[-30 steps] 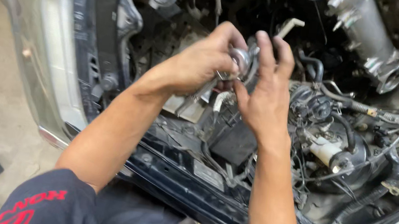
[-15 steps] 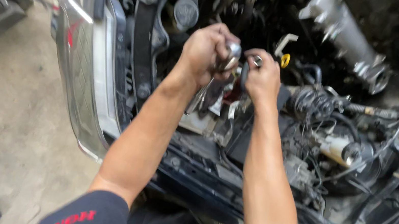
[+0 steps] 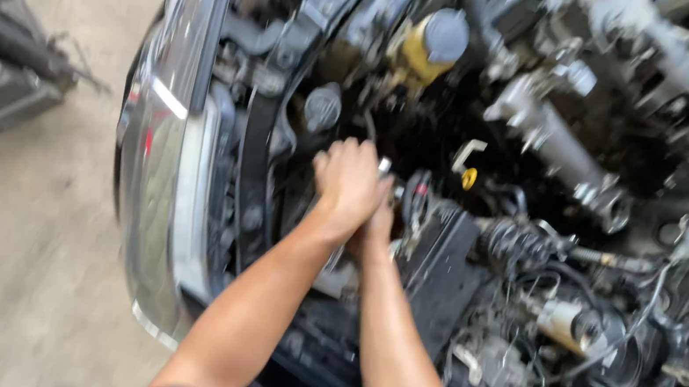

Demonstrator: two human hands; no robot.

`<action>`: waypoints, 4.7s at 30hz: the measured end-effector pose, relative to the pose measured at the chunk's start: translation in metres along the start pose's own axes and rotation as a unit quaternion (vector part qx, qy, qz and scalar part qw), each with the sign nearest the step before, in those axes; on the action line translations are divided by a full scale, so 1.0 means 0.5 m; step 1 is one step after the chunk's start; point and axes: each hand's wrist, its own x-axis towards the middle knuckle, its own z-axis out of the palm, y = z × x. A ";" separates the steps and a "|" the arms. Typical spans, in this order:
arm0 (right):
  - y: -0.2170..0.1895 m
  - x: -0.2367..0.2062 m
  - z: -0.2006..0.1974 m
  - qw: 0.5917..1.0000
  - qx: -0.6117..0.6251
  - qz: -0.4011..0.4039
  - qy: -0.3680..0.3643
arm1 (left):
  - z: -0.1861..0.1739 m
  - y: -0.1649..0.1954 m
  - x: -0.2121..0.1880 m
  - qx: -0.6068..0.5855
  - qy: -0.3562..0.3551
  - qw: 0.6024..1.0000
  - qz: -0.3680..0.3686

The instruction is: The person works in a car engine bay, lifting and repositioning a silver intake manifold assembly and aligning it against the engine. They then use a ratchet with sockets to loosen and tighten bolts around the manifold and nearby components, and finish by reaching near the battery area and fuse box.

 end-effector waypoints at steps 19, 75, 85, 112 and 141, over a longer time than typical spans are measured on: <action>0.115 0.115 -0.052 0.780 -0.585 -0.106 0.195 | -0.019 -0.045 0.025 0.073 -0.362 0.916 -0.158; -0.155 -0.395 0.032 0.449 -0.872 -0.189 -0.044 | 0.355 -0.031 -0.032 -0.030 -0.128 0.976 0.172; -0.179 -0.390 0.016 0.465 -0.865 -0.185 -0.029 | 0.415 -0.029 0.022 -0.060 -0.177 0.965 0.184; -0.329 -0.399 -0.029 0.552 -0.815 -0.137 0.114 | 0.312 -0.041 -0.040 -0.006 -0.310 0.943 0.120; -0.301 -0.380 -0.019 0.497 -0.724 -0.477 -0.032 | -0.093 0.079 -0.025 -0.051 -0.350 0.935 0.006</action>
